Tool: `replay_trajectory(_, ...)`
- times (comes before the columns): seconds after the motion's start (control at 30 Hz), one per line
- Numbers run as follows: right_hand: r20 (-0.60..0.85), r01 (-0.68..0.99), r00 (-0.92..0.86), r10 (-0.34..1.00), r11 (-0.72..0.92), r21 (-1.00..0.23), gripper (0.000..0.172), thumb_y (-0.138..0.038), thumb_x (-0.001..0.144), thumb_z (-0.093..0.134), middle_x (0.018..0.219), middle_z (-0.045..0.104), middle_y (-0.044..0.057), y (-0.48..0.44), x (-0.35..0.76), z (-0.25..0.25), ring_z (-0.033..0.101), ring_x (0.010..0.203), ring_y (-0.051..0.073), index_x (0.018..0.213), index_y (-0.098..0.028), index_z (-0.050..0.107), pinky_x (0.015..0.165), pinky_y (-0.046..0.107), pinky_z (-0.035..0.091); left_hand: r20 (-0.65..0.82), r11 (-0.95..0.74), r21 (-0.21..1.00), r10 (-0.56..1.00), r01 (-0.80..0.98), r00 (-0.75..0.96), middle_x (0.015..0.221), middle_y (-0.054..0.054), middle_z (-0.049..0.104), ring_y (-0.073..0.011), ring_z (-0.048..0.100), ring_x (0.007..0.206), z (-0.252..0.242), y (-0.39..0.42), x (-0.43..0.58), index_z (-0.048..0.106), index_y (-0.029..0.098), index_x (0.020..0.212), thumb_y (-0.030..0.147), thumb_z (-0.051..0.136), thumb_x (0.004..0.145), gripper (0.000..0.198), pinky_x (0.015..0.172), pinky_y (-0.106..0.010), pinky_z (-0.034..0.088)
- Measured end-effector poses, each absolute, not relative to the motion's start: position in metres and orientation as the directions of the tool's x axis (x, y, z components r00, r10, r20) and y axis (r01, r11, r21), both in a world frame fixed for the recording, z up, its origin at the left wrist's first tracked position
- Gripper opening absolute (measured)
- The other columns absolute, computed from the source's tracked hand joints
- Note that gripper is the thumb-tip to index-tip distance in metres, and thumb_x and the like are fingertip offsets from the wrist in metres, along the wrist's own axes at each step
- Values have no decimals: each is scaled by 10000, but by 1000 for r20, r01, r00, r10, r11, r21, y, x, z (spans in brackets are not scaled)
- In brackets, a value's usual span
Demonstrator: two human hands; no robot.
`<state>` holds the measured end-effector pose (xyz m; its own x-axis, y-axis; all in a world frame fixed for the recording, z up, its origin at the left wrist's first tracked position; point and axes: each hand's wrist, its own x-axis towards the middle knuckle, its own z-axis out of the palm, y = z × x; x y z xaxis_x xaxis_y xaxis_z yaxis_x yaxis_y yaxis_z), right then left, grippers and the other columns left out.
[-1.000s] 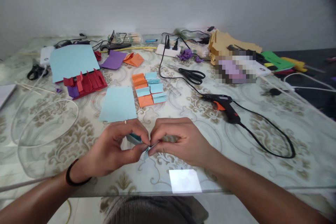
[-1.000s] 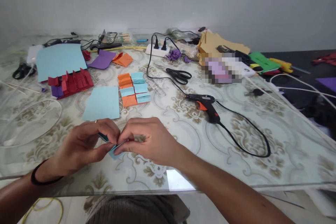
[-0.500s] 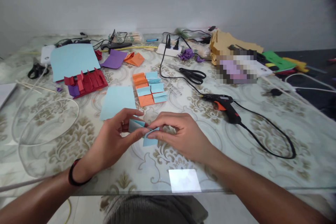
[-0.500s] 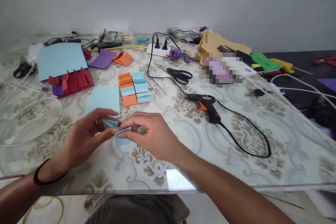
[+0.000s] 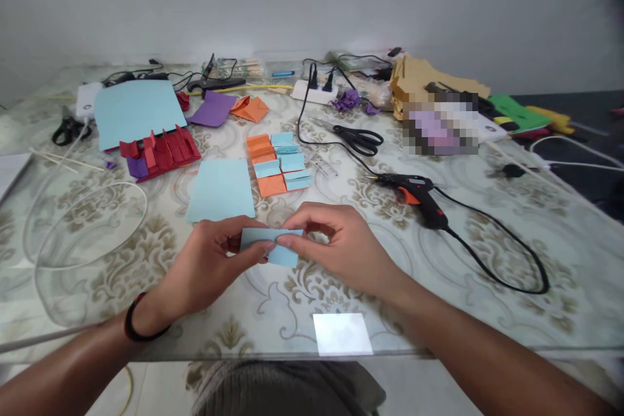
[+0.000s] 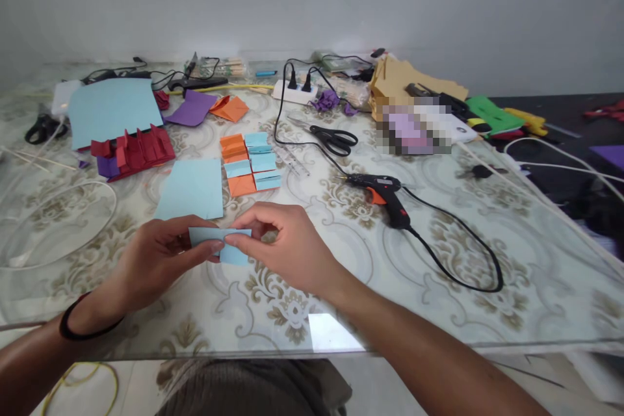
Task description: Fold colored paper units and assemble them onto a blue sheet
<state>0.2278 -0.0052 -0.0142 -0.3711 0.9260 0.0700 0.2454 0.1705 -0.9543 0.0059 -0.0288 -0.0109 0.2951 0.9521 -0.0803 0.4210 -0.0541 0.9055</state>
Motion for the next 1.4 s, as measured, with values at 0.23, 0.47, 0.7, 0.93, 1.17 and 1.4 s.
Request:
replay_trajectory(0.23,-15,214,-372,928,71,-974,170,-341,829,798,729,676,7,-5,226,-13,560,654,137,808,-182,741,628,285,456,-127,12,934,945,356,300,787,-6,791,-139,704,677,-15,-29,4,809,210,1024,407,780,899,235,599,-211,530)
replay_trajectory(0.47,-136,74,-436,890,-115,-991,246,-366,777,861,708,624,-20,-4,227,-13,527,620,114,785,-181,699,558,249,415,-210,172,975,925,144,316,818,8,798,-151,753,737,-17,-27,8,807,223,1020,362,825,859,213,687,-229,610)
replay_trajectory(0.7,117,125,-384,916,177,-976,177,-279,877,779,707,663,-10,-9,226,-17,576,661,125,748,-188,699,617,267,444,-88,5,965,950,264,301,766,26,780,-90,639,648,-14,-27,8,821,228,947,281,782,890,87,578,-165,468)
replay_trajectory(0.93,269,65,-417,868,323,-944,172,-245,936,716,768,642,-11,-10,227,-16,578,711,124,779,-193,669,653,272,449,-103,-21,931,943,364,316,654,35,723,-82,547,557,-11,-27,7,825,202,849,338,758,901,160,492,-185,368)
replay_trajectory(1.17,-146,97,-528,836,-112,-989,303,-466,871,786,754,631,-3,-6,226,-18,579,694,145,845,-182,684,639,282,487,-208,120,939,944,322,256,701,-36,786,-145,640,613,-15,-21,6,798,161,761,441,751,890,312,564,-244,462)
replay_trajectory(1.4,-240,80,-554,797,-236,-968,382,-527,816,827,820,719,40,-6,226,-21,667,773,173,859,-163,718,717,304,529,-236,153,950,921,272,309,766,-51,825,-189,723,711,-14,-20,6,824,177,797,469,739,912,326,682,-286,536)
